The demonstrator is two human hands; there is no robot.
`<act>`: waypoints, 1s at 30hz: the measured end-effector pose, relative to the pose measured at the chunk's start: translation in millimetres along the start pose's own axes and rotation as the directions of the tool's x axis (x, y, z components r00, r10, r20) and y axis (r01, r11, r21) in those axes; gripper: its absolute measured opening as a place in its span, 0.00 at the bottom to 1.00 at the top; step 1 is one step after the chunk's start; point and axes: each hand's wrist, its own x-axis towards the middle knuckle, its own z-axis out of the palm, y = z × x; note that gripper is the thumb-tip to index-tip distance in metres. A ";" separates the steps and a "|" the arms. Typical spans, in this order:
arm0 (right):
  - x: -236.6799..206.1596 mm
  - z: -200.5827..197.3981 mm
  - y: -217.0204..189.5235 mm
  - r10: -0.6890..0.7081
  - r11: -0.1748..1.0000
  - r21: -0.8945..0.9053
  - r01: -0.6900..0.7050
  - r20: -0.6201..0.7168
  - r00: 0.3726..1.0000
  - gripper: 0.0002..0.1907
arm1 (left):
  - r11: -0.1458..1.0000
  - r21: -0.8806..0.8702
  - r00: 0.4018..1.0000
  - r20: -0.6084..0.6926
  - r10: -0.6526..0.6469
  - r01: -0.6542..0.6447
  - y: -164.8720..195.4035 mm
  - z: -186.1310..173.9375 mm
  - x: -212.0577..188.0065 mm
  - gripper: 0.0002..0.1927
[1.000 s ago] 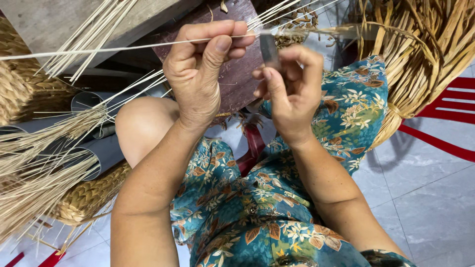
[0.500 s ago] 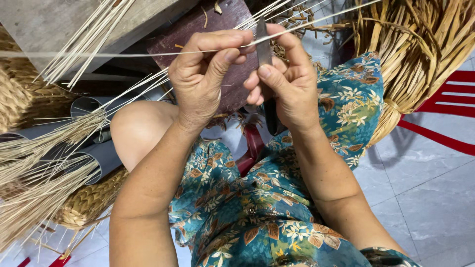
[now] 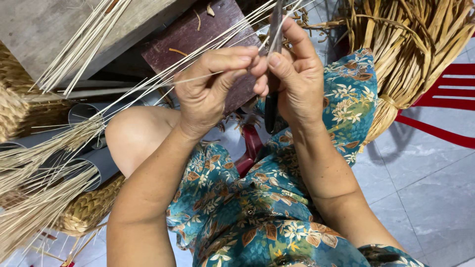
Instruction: The person sits on a low stool holding a bundle of thin bamboo sticks and uses a small knife to shave and point the ends of the sticks one at a time, resting them on a small wooden board on their lap. Shaved sticks are laid onto a growing pile beside them while shavings fall to the floor.
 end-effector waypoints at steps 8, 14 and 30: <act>4.7 -10.0 -11.7 -0.083 0.995 -0.062 0.078 -0.066 0.994 0.25 | 0.992 0.110 0.997 0.036 0.062 -0.066 3.1 0.8 0.1 0.04; 7.7 -23.1 -21.8 -0.141 0.989 -0.067 0.134 -0.112 0.984 0.23 | 0.999 0.051 1.000 0.009 0.017 -0.018 5.5 -10.1 -2.6 0.04; 10.9 -46.9 -24.4 -0.176 0.984 0.013 0.180 -0.157 0.972 0.22 | 0.990 -0.091 0.991 -0.063 -0.115 0.109 3.5 -20.4 -4.2 0.06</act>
